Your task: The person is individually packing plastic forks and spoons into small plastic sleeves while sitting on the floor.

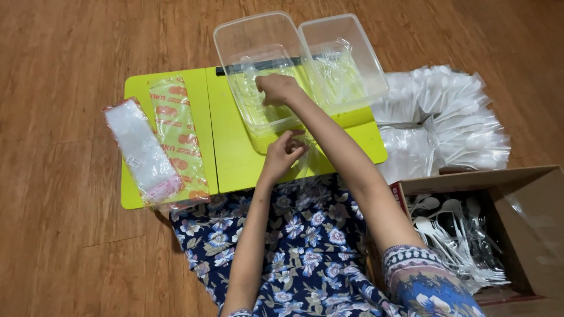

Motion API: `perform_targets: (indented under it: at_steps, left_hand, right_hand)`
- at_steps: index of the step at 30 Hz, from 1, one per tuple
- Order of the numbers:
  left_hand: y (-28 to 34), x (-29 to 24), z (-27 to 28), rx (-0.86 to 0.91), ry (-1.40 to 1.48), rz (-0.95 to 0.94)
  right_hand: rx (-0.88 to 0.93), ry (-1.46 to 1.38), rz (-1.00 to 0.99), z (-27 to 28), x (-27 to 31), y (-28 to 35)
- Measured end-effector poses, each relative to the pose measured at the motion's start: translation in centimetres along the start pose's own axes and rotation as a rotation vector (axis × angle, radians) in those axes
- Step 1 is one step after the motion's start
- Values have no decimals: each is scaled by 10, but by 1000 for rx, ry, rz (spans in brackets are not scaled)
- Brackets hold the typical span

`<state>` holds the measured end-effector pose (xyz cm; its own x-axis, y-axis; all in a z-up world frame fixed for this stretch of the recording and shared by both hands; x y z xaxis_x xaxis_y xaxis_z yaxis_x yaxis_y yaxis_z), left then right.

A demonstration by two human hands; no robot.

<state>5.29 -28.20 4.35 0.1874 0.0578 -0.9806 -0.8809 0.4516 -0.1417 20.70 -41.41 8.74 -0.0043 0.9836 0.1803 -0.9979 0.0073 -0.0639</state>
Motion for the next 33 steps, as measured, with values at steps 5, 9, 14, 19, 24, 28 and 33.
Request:
perform_targets:
  at_steps: [5, 9, 14, 19, 24, 28, 33]
  left_hand:
    - [-1, 3, 1, -13, -10, -11]
    - [-1, 3, 1, -13, -1, -31]
    - [0, 6, -1, -12, 12, -59]
    - [-2, 9, -2, -8, 12, -57]
    - [0, 8, -2, -9, -1, -42]
    - [-1, 6, -2, -15, -3, -56]
    - [-1, 10, -4, -9, -25, -73]
  right_hand:
    - [-39, -116, -94, -17, -8, -6]
    - [-39, -298, -154, -11, -7, 7]
    - [-112, -411, -212, -10, -31, 3]
    - [-248, -246, -321, 30, -37, 54]
    - [-691, -663, -263, 75, -19, 147]
    - [-729, -1112, -218, 66, -26, 194]
    - [-859, -1550, -306, 18, -44, 223]
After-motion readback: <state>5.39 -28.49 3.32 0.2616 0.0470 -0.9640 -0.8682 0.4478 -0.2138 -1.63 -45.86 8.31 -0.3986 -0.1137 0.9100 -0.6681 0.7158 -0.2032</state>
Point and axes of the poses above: each hand's wrist, its own y-axis away from the middle knuckle, its own z-axis out of the back of the hand, x = y × z, the point moved 3 cm from there along -y, towards the middle knuckle, and after that the axes turned 11 degrees about -x, right-handed, at the moved point
